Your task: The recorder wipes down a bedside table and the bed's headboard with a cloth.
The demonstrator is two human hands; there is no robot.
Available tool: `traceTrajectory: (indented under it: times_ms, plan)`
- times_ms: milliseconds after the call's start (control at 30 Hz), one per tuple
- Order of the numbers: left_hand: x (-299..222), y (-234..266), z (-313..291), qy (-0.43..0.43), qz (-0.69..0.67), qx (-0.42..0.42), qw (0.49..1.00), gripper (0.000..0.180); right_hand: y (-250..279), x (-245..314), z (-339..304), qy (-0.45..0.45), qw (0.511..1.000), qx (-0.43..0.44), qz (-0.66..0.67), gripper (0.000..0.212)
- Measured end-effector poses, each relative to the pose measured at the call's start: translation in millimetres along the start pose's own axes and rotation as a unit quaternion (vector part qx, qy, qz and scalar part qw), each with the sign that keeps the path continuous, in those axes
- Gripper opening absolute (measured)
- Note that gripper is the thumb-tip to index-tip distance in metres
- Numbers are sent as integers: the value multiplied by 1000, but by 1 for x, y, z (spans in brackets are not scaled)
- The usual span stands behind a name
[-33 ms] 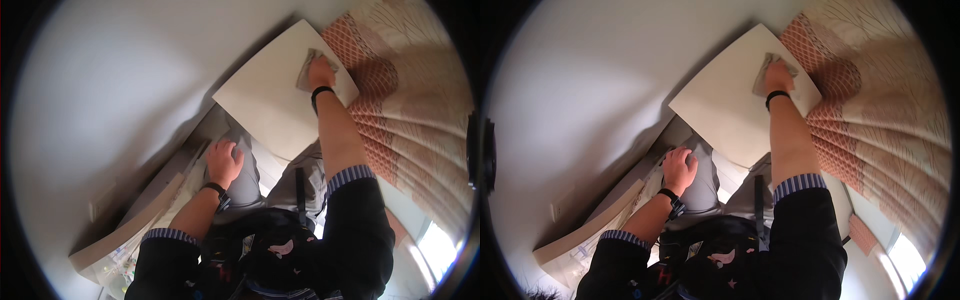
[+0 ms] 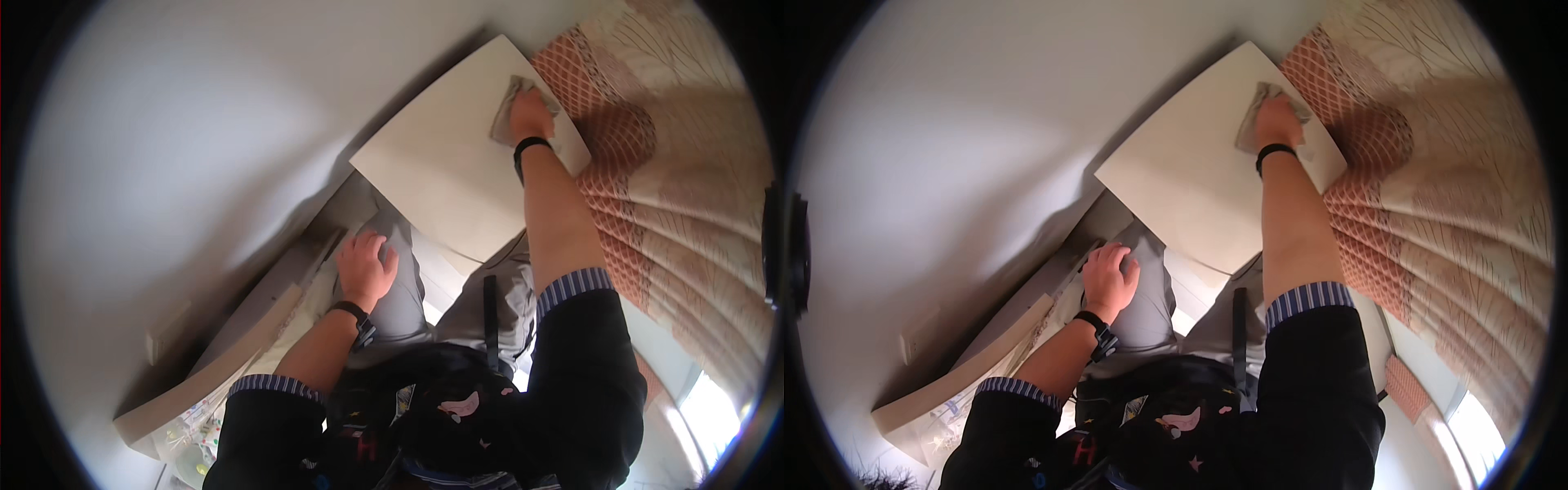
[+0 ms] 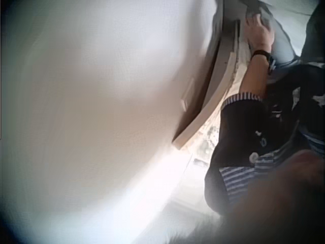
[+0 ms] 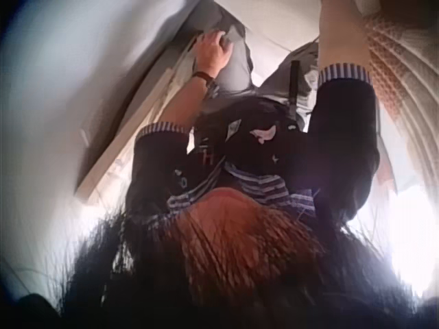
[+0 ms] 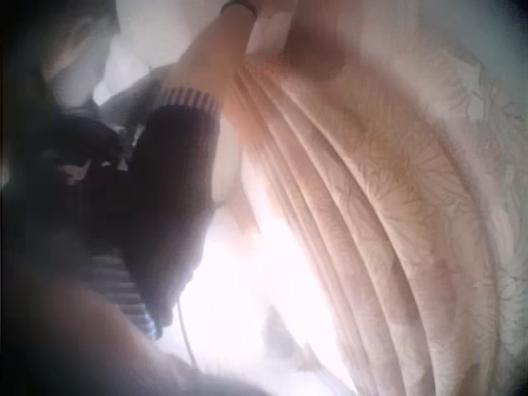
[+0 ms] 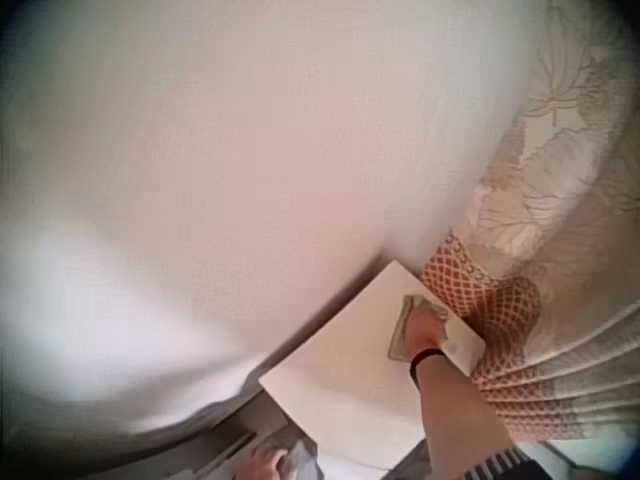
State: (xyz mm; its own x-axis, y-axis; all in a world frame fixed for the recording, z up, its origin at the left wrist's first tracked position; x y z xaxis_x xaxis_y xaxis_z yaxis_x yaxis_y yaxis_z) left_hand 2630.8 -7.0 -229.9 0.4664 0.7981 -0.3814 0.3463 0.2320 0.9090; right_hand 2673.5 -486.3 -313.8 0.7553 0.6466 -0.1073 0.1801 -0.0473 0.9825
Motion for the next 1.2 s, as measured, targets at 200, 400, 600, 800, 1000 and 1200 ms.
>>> traceTrajectory:
  times_ms: [200, 400, 600, 800, 1000, 1200]
  plan:
    - [17, 0, 4, 15, 9, 21, 1000, 24, 7, 33, 66, -100, 982, 35, 158, 41]
    - [-1, -9, 12, -26, 0, 20, 999, 25, 29, 5, 67, -66, 973, -30, 219, 44]
    - [6, -13, 6, 3, 34, 7, 999, 23, 19, 1, -20, -50, 964, 50, 258, 47]
    - [-5, -12, 2, 62, 76, 51, 994, 28, 9, -26, -189, -23, 975, 48, 215, 31]
    - [12, -4, -11, 53, 71, 44, 995, 36, -2, -12, -320, -17, 977, 80, 198, 30]
    - [27, -17, -4, 166, 140, 171, 961, 50, -14, -4, -344, -2, 969, 76, 235, 30]
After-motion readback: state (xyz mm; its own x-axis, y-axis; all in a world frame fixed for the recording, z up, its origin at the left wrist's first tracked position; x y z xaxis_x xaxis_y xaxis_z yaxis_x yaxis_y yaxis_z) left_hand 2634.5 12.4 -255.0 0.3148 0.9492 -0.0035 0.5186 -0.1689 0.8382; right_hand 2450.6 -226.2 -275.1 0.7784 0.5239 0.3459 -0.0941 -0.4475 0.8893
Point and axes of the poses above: each hand's wrist, its own z-axis towards the middle knuckle, its own y-axis out of the back of the hand, x = y × z, the point moved 10 cm from there along z, towards the middle knuckle, and after that the axes turned 3 degrees about z, right-handed, at the moved point
